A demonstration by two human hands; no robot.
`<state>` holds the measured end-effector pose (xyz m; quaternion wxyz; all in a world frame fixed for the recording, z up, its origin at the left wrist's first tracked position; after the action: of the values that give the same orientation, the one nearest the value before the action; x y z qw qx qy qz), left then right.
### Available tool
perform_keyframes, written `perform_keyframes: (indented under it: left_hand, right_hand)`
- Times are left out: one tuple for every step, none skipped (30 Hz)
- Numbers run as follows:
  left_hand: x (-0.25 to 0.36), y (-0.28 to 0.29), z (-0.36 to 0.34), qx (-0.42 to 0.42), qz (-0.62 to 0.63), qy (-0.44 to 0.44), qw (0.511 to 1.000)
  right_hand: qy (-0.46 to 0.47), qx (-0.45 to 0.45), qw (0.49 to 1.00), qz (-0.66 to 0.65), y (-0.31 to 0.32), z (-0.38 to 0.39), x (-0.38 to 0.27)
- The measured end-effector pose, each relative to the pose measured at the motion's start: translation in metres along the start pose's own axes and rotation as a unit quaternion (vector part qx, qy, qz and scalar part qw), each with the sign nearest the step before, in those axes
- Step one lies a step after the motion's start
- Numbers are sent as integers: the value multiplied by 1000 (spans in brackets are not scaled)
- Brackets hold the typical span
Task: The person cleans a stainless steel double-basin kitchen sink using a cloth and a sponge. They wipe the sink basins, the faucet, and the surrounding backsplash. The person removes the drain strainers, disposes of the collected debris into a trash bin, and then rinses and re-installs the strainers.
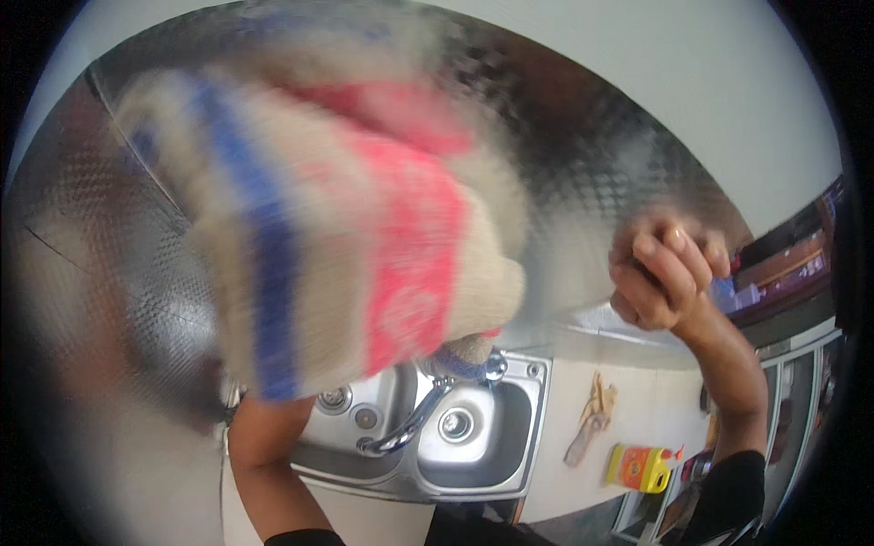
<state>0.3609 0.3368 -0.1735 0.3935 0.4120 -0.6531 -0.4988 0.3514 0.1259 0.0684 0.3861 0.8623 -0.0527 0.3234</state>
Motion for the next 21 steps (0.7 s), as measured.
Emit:
perform_keyframes:
  left_hand:
    - [21,-9,-4,-6,10,-20,1000]
    - [47,-17,-14,-11,25,-47,999]
    - [70,-21,-22,-24,36,-72,996]
    - [91,-23,-30,-40,49,-103,993]
    - [106,-26,-35,-64,69,-127,988]
    - [119,-28,-43,-90,96,-154,979]
    - [119,-27,-43,-123,121,-167,971]
    - [112,-24,-33,-127,138,-163,969]
    - [101,-19,-20,-116,148,-157,970]
    - [79,-15,7,-52,108,-144,982]
    - [60,-9,33,15,66,-129,989]
    - [60,1,43,98,-86,-142,981]
    - [66,26,30,-60,-64,-79,993]
    - [70,57,17,-207,-37,-18,977]
    - [53,78,15,-127,38,21,991]
    - [35,101,16,-45,109,47,992]
    - [38,127,28,145,-191,-48,970]
    - [46,133,14,138,-157,-48,977]
    - [62,138,-2,127,-118,-47,984]
    - [79,138,-18,116,-79,-46,989]
    - [96,138,-28,159,-89,-78,980]
  right_hand:
    - [11,1,1000,18,-5,-6,-4]
    - [22,-5,999,42,-3,-10,-9]
    - [32,-5,997,67,1,-14,-12]
    - [2,-16,998,62,4,-10,-14]
    - [-27,-26,998,56,4,-6,-13]
    - [-60,-41,997,29,6,1,-11]
    - [-53,-49,997,33,11,0,-9]
    - [-49,-60,997,31,11,-3,-10]
    - [-67,-74,995,11,16,-10,-11]
    - [-86,-97,991,-17,19,-15,-12]
    - [-102,-122,987,-38,25,-23,-10]
    - [-120,-158,978,-59,34,-23,-10]
    - [-138,-170,974,-58,47,-14,-14]
    - [-152,-193,968,-54,61,-5,-17]
    - [-163,-189,967,-55,74,-6,-19]
    - [-176,-177,967,-58,90,-5,-24]
    - [-184,-154,969,-59,104,-2,-30]
    - [-195,-151,967,-55,119,8,-36]
    - [-207,-151,965,-56,131,17,-44]
    - [-221,-155,961,-54,146,22,-50]
    - [-234,-163,957,-53,157,24,-54]
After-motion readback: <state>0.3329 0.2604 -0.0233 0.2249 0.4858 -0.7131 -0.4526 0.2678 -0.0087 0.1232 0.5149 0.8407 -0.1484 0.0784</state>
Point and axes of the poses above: each hand's wrist, its own z-axis away from the middle knuckle, its own y-axis out of the back of the hand, x = y × z, the point moved 8 cm from there along -z, towards the middle knuckle, and after that the axes turned 15 degrees about -z, right-handed, at the moved point
